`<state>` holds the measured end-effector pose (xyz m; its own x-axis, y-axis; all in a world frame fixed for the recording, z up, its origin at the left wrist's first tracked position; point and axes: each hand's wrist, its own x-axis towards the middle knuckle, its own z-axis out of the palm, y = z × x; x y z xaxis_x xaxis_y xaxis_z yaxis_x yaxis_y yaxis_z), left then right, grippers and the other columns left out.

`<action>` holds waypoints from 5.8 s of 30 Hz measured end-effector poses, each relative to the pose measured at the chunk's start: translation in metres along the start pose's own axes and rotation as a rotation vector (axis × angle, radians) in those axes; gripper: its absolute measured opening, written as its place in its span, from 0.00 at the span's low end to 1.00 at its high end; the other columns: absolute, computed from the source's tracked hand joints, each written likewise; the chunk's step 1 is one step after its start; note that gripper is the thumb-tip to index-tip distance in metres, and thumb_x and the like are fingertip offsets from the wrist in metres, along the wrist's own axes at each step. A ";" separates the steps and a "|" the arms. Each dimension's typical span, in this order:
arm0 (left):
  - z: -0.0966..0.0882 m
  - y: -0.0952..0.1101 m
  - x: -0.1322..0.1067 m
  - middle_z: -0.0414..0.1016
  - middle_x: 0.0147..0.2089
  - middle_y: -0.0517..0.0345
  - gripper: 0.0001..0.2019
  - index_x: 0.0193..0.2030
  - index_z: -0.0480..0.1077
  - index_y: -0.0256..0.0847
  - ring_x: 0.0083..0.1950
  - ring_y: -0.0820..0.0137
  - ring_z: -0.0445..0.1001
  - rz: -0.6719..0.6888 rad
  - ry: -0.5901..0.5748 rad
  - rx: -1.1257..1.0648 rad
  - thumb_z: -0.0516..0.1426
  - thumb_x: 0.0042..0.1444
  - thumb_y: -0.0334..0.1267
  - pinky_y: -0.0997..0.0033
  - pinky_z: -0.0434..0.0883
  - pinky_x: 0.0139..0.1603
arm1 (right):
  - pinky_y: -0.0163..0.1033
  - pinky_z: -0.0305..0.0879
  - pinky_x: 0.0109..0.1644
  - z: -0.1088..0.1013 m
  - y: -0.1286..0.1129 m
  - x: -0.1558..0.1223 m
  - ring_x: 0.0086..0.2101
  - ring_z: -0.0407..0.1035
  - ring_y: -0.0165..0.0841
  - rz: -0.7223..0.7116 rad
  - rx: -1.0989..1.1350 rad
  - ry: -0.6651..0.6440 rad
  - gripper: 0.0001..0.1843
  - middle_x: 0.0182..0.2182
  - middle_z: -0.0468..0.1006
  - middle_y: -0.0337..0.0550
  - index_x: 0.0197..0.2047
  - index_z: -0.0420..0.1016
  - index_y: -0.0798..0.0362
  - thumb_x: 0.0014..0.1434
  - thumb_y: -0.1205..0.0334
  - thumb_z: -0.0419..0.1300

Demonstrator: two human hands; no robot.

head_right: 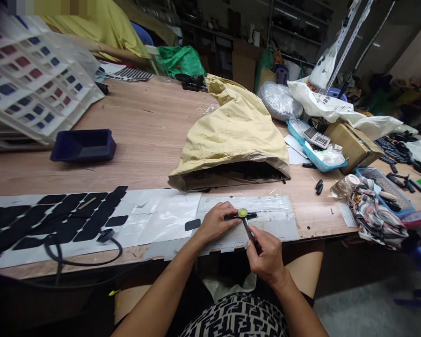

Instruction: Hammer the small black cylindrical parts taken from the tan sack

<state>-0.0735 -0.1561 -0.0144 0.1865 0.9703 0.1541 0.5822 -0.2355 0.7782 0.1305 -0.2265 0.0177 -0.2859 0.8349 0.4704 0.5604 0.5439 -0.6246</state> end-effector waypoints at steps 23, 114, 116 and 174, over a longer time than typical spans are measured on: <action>-0.003 -0.002 -0.001 0.76 0.36 0.56 0.09 0.41 0.82 0.46 0.44 0.61 0.69 0.011 -0.017 -0.013 0.64 0.53 0.40 0.62 0.66 0.48 | 0.33 0.66 0.26 -0.010 0.024 0.004 0.21 0.63 0.27 0.270 0.088 0.070 0.22 0.28 0.74 0.40 0.57 0.78 0.58 0.61 0.62 0.59; 0.006 0.003 0.010 0.78 0.38 0.59 0.11 0.39 0.81 0.50 0.46 0.60 0.70 -0.146 0.084 -0.021 0.65 0.48 0.33 0.60 0.68 0.50 | 0.35 0.70 0.28 0.008 0.003 0.007 0.25 0.69 0.31 0.154 -0.005 -0.003 0.23 0.30 0.79 0.44 0.57 0.78 0.55 0.60 0.66 0.58; 0.006 0.003 0.010 0.78 0.38 0.59 0.11 0.39 0.82 0.50 0.46 0.60 0.69 -0.147 0.089 -0.026 0.65 0.48 0.32 0.61 0.68 0.49 | 0.34 0.69 0.28 0.007 0.003 0.007 0.25 0.68 0.31 0.169 0.003 0.006 0.22 0.29 0.78 0.43 0.57 0.79 0.56 0.60 0.66 0.58; 0.025 0.030 0.156 0.81 0.53 0.46 0.17 0.48 0.79 0.46 0.55 0.52 0.78 -0.575 0.158 0.071 0.59 0.57 0.51 0.58 0.72 0.50 | 0.33 0.67 0.31 0.000 0.054 0.012 0.23 0.65 0.28 0.391 0.043 0.188 0.23 0.25 0.71 0.36 0.57 0.77 0.60 0.61 0.60 0.58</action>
<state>-0.0074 -0.0134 0.0180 -0.2912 0.9383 -0.1865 0.6076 0.3320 0.7216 0.1570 -0.1871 -0.0106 0.0901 0.9507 0.2967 0.5647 0.1966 -0.8016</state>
